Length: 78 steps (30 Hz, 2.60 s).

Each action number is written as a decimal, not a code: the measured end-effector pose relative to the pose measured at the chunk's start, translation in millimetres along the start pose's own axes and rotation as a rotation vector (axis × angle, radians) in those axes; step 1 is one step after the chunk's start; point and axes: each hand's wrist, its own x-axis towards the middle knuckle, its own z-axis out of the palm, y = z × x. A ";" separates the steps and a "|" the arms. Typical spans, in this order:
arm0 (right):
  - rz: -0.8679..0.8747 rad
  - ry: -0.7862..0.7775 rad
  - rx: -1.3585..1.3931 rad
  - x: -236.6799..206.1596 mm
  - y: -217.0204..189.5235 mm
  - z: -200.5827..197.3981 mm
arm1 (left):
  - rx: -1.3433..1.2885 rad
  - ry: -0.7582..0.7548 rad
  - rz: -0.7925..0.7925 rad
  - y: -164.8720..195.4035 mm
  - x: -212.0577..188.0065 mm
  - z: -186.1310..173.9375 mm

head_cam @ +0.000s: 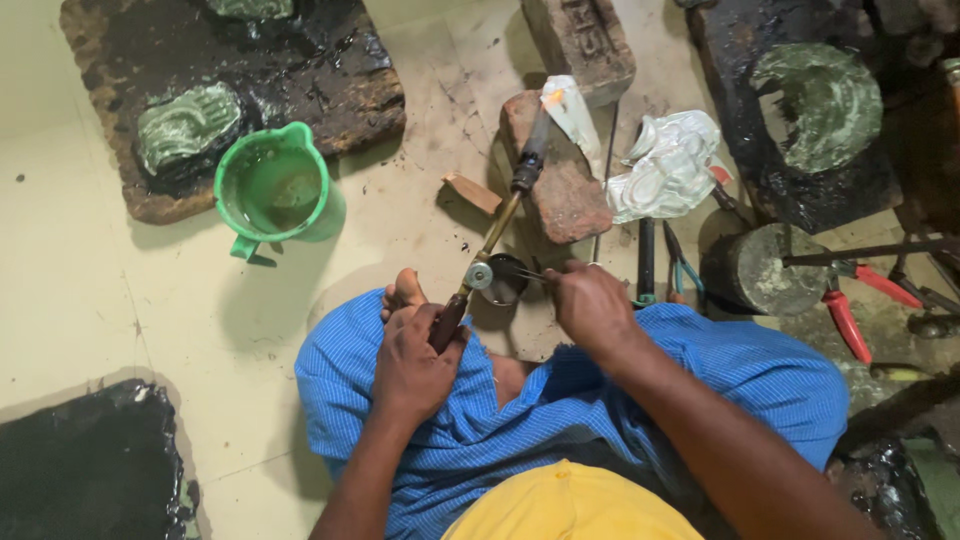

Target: The person sits on the floor holding a brass blowtorch in one hand and a long thin metal rod in the other, repeatedly rotating and moving the rod through the torch flame to heat it. They then set the rod down and use pliers to handle the heated piece near a brick and white cloth.

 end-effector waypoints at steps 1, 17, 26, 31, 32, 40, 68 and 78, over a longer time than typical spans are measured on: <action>0.025 -0.048 -0.015 0.7 1.0 -0.6 | -0.003 -0.004 -0.009 -0.7 1.3 -0.6; -0.092 0.000 0.020 9.2 3.4 -0.7 | -0.020 -0.051 -0.058 4.5 9.3 -5.1; -0.161 0.027 0.117 15.0 -7.5 2.1 | -0.032 -0.059 -0.104 4.4 8.4 -5.3; -0.170 -0.146 -0.029 22.5 -7.7 -8.0 | -0.029 -0.055 -0.094 4.5 10.4 -4.8; -0.172 -0.126 -0.030 21.6 -6.5 -9.9 | -0.025 -0.042 -0.083 4.4 9.7 -4.5; -0.212 -0.195 -0.144 23.3 -5.0 -10.6 | -0.025 -0.087 -0.125 5.7 15.0 -8.2; -0.230 -0.124 -0.065 36.2 -7.7 -10.3 | -0.064 -0.017 -0.082 5.2 16.1 -8.5; -0.245 -0.110 0.035 31.9 -10.8 -5.5 | -0.053 -0.065 -0.129 0.3 16.5 -7.8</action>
